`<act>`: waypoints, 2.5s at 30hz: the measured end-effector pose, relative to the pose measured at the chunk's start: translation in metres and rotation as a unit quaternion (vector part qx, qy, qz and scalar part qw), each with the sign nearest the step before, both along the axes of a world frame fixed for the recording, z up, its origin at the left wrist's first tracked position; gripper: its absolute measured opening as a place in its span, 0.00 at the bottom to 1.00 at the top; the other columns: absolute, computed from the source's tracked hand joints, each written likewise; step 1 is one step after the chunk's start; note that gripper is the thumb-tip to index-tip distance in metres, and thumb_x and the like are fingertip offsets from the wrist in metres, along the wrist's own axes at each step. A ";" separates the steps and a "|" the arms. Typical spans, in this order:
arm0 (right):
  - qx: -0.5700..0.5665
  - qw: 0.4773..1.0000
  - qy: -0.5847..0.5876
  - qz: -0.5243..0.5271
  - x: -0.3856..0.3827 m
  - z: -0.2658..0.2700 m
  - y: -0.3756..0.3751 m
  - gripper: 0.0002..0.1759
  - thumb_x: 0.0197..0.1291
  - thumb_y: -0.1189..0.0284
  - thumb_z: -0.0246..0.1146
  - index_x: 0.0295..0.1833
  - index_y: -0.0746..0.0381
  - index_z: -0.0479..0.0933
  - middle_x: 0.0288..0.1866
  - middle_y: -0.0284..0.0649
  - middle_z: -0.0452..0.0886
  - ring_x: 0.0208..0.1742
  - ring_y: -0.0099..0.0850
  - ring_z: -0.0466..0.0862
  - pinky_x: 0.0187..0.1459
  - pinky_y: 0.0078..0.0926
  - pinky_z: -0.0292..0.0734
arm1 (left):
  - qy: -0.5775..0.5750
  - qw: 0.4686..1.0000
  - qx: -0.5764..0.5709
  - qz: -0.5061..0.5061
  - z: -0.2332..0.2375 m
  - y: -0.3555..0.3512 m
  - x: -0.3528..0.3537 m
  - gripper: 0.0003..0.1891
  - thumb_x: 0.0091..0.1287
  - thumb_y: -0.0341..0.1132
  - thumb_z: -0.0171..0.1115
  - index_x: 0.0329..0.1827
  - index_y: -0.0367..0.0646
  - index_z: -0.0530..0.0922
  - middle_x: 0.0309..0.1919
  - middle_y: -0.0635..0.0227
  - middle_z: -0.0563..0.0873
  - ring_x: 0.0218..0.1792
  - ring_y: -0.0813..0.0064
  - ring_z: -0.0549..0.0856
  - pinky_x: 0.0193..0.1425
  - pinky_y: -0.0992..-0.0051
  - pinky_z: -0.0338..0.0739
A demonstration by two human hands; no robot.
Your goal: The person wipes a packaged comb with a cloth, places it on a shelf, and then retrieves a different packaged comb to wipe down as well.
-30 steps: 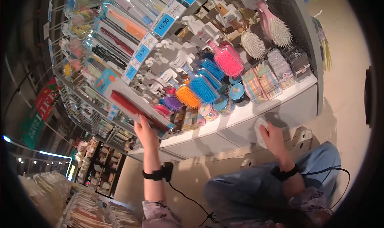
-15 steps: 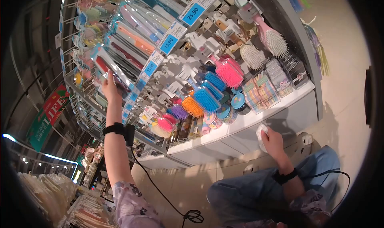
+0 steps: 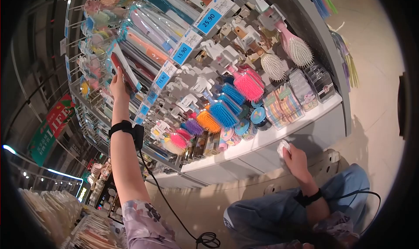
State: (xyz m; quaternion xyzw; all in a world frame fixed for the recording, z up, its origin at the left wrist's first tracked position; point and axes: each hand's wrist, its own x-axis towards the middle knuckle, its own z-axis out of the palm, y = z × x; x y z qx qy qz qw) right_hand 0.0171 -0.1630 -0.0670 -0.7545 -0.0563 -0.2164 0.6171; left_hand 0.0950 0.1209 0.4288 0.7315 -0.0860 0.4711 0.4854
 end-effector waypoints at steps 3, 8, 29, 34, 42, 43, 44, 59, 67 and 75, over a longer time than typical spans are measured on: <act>0.000 1.000 0.005 0.001 0.000 0.000 0.000 0.13 0.57 0.66 0.53 0.28 0.64 0.69 0.15 0.48 0.71 0.21 0.48 0.74 0.23 0.41 0.66 | -0.032 0.999 0.011 -0.027 -0.003 0.004 0.001 0.18 0.60 0.42 0.59 0.45 0.36 0.74 0.31 0.71 0.79 0.29 0.79 0.79 0.30 0.77 0.74; -0.012 1.000 0.016 0.006 0.001 -0.001 0.003 0.13 0.57 0.65 0.53 0.28 0.65 0.69 0.15 0.48 0.71 0.21 0.48 0.74 0.23 0.41 0.66 | -0.107 0.993 -0.012 -0.038 0.002 0.021 -0.002 0.15 0.61 0.41 0.58 0.43 0.37 0.74 0.32 0.70 0.78 0.31 0.78 0.79 0.31 0.77 0.74; -0.014 1.000 0.021 0.015 0.001 -0.003 0.003 0.13 0.57 0.64 0.53 0.30 0.64 0.70 0.17 0.49 0.73 0.23 0.48 0.75 0.25 0.42 0.67 | 0.007 0.999 0.019 -0.042 0.006 0.013 -0.004 0.23 0.62 0.45 0.57 0.52 0.34 0.71 0.38 0.69 0.79 0.34 0.75 0.80 0.34 0.75 0.76; -0.012 0.999 0.029 0.024 0.002 -0.003 0.002 0.14 0.58 0.63 0.52 0.31 0.63 0.70 0.18 0.49 0.73 0.24 0.49 0.75 0.25 0.42 0.67 | 0.076 0.991 0.109 -0.006 0.013 0.014 0.013 0.21 0.63 0.45 0.54 0.47 0.34 0.74 0.34 0.66 0.79 0.31 0.76 0.79 0.32 0.75 0.75; -0.031 0.999 0.037 0.017 0.001 0.000 0.002 0.14 0.58 0.63 0.52 0.30 0.64 0.70 0.18 0.49 0.73 0.25 0.49 0.75 0.26 0.42 0.67 | 0.113 0.844 0.360 0.382 0.005 0.049 0.050 0.42 0.46 0.51 0.67 0.61 0.35 0.61 0.48 0.43 0.74 0.49 0.53 0.75 0.54 0.63 0.68; -0.020 0.999 0.039 0.019 -0.001 0.002 0.001 0.14 0.58 0.63 0.52 0.29 0.64 0.70 0.17 0.48 0.73 0.24 0.49 0.75 0.26 0.41 0.67 | 0.127 0.828 0.301 0.455 -0.007 0.036 0.043 0.48 0.45 0.51 0.68 0.64 0.37 0.53 0.55 0.43 0.66 0.54 0.53 0.71 0.56 0.63 0.66; -0.009 0.999 0.042 0.021 -0.001 0.003 0.001 0.14 0.57 0.63 0.52 0.29 0.64 0.70 0.17 0.48 0.73 0.24 0.49 0.75 0.25 0.41 0.67 | 0.141 0.805 0.239 0.524 -0.016 0.033 0.038 0.54 0.44 0.51 0.70 0.67 0.38 0.44 0.61 0.43 0.59 0.59 0.52 0.66 0.58 0.64 0.64; -0.017 0.999 0.039 0.010 0.002 -0.003 0.008 0.13 0.56 0.65 0.54 0.29 0.66 0.71 0.17 0.49 0.73 0.23 0.48 0.76 0.25 0.41 0.68 | 0.053 0.933 0.136 0.330 -0.044 0.072 0.014 0.48 0.46 0.49 0.62 0.65 0.33 0.49 0.60 0.45 0.61 0.61 0.55 0.64 0.60 0.66 0.60; -0.030 0.999 0.030 0.005 0.002 -0.006 0.011 0.13 0.57 0.65 0.53 0.30 0.66 0.71 0.17 0.49 0.73 0.23 0.49 0.75 0.25 0.42 0.68 | -0.043 0.945 0.156 0.285 -0.010 0.125 -0.007 0.23 0.56 0.43 0.60 0.47 0.34 0.71 0.24 0.68 0.77 0.23 0.81 0.74 0.28 0.79 0.68; -0.046 0.998 0.041 0.008 0.001 -0.008 0.009 0.13 0.57 0.65 0.53 0.29 0.65 0.71 0.17 0.49 0.73 0.24 0.49 0.75 0.26 0.42 0.67 | -0.055 0.953 0.196 0.223 -0.027 0.119 0.008 0.11 0.64 0.39 0.52 0.37 0.38 0.73 0.23 0.72 0.74 0.19 0.83 0.69 0.23 0.80 0.64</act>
